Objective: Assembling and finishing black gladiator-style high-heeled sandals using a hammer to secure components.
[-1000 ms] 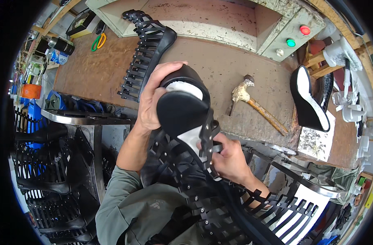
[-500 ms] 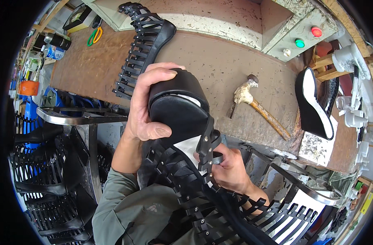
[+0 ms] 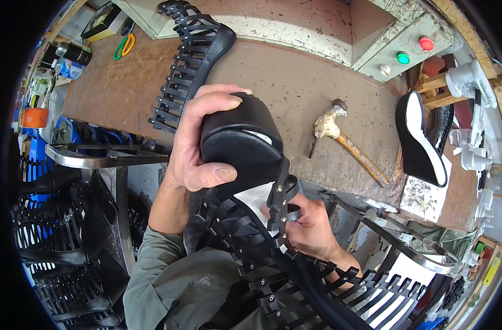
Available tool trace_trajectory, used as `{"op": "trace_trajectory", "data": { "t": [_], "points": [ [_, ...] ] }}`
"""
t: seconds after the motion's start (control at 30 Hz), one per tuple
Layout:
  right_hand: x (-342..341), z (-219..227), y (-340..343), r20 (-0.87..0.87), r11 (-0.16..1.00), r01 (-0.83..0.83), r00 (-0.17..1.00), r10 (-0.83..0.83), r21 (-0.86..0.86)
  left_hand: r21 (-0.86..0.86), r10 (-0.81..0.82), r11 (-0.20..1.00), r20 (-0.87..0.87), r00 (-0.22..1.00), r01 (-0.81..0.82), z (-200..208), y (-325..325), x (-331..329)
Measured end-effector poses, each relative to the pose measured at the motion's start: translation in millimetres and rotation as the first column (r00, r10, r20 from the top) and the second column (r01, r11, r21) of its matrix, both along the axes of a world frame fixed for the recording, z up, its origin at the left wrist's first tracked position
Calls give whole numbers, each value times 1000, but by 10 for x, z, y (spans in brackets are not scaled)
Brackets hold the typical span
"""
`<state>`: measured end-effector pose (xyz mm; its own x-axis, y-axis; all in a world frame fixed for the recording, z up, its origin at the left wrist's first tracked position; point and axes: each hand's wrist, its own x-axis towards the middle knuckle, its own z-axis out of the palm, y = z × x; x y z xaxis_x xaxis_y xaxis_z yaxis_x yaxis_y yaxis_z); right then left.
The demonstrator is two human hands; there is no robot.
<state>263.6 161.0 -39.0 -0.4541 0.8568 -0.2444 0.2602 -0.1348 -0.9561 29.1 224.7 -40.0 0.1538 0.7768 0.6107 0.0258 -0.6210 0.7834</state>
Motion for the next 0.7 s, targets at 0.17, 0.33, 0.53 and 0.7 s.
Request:
{"op": "trace_trajectory", "data": {
  "t": [0.17, 0.33, 0.53, 0.7],
  "points": [
    [-47, 12, -3, 7, 998, 48, 999, -48, -28, 11, -4, 1000, -21, 1000, 5, -16, -14, -9],
    [-90, 98, 11, 43, 990, 28, 999, -23, -136, -25, -2, 1000, -15, 1000, 1, 45, -72, 3],
    [-83, 92, 26, 39, 1000, 16, 999, -17, 12, -120, 98, 986, -155, 983, -118, 251, -147, 58],
    [-68, 43, 16, 80, 1000, 2, 997, -1, -8, -60, 115, 990, -170, 979, -126, 235, -142, 43]
  ]
}}
